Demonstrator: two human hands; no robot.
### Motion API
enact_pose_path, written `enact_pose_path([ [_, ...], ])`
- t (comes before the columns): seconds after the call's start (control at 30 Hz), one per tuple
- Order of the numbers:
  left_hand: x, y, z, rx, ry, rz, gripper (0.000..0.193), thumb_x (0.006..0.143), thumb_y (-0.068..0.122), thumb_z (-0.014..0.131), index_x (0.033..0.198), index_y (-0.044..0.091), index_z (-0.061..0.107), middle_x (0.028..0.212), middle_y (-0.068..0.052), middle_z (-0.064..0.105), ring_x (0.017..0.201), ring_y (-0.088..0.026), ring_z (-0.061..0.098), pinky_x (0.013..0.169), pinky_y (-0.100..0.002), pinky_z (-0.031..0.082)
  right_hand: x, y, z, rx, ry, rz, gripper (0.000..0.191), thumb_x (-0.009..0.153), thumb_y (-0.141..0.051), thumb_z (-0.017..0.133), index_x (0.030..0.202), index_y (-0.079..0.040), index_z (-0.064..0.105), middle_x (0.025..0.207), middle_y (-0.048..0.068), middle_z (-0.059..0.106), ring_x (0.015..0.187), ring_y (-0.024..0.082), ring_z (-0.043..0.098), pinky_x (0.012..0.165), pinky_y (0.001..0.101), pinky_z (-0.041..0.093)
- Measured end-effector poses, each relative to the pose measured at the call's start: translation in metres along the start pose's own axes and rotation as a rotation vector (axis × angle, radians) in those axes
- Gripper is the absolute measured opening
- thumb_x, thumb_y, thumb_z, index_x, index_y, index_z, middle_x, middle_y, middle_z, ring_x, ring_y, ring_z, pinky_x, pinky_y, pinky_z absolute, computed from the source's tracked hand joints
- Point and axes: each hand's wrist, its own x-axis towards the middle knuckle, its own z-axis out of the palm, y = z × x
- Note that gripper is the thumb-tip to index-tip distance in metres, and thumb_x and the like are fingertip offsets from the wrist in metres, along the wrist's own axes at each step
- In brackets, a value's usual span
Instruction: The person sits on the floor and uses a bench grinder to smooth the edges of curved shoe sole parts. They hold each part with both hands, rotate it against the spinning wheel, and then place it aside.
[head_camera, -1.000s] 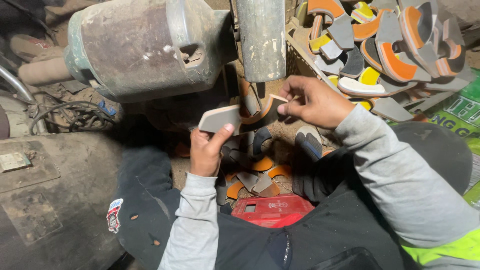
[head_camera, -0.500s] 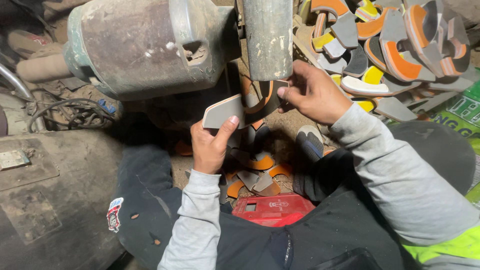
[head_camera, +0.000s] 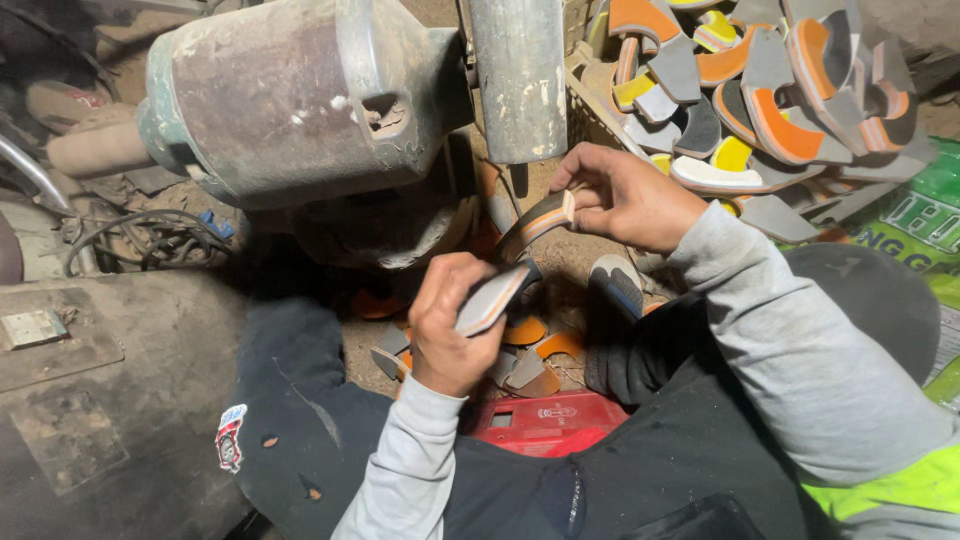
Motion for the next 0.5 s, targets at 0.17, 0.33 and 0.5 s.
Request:
enact_pose_path([
  [0.17,-0.003,0.007,0.01,0.024,-0.001,0.077,0.044,0.071,-0.01,0.073,0.111,0.003,0.059,0.113,-0.016,0.059,0.1,-0.034,0.066,0.086,-0.039,0.056,-0.009,-0.004,-0.008,0.037,0.004,0.0,0.037,0.086,0.012,0.06,0.119,-0.002,0.053,0.104,0.002,0.06,0.103,0.007,0.062,0.088,0.0221,0.052],
  [0.33,-0.003,0.005,0.013,0.025,-0.018,0.071,0.045,0.07,-0.009,0.072,0.111,0.002,0.058,0.112,-0.019,0.058,0.098,-0.036,0.065,0.085,-0.04,0.055,-0.01,-0.01,-0.01,-0.01,0.021,0.004,0.036,0.087,0.012,0.06,0.121,-0.001,0.054,0.103,0.003,0.06,0.1,0.009,0.062,0.084,0.0234,0.051],
  [0.5,-0.003,-0.006,0.02,-0.183,-0.024,-0.162,0.027,0.092,0.004,0.077,0.114,0.002,0.062,0.104,-0.013,0.067,0.089,-0.027,0.069,0.081,-0.035,0.055,-0.008,-0.01,-0.016,0.001,0.013,0.008,0.028,0.093,-0.002,0.063,0.119,-0.002,0.054,0.099,0.003,0.067,0.09,0.009,0.067,0.08,0.0227,0.058],
])
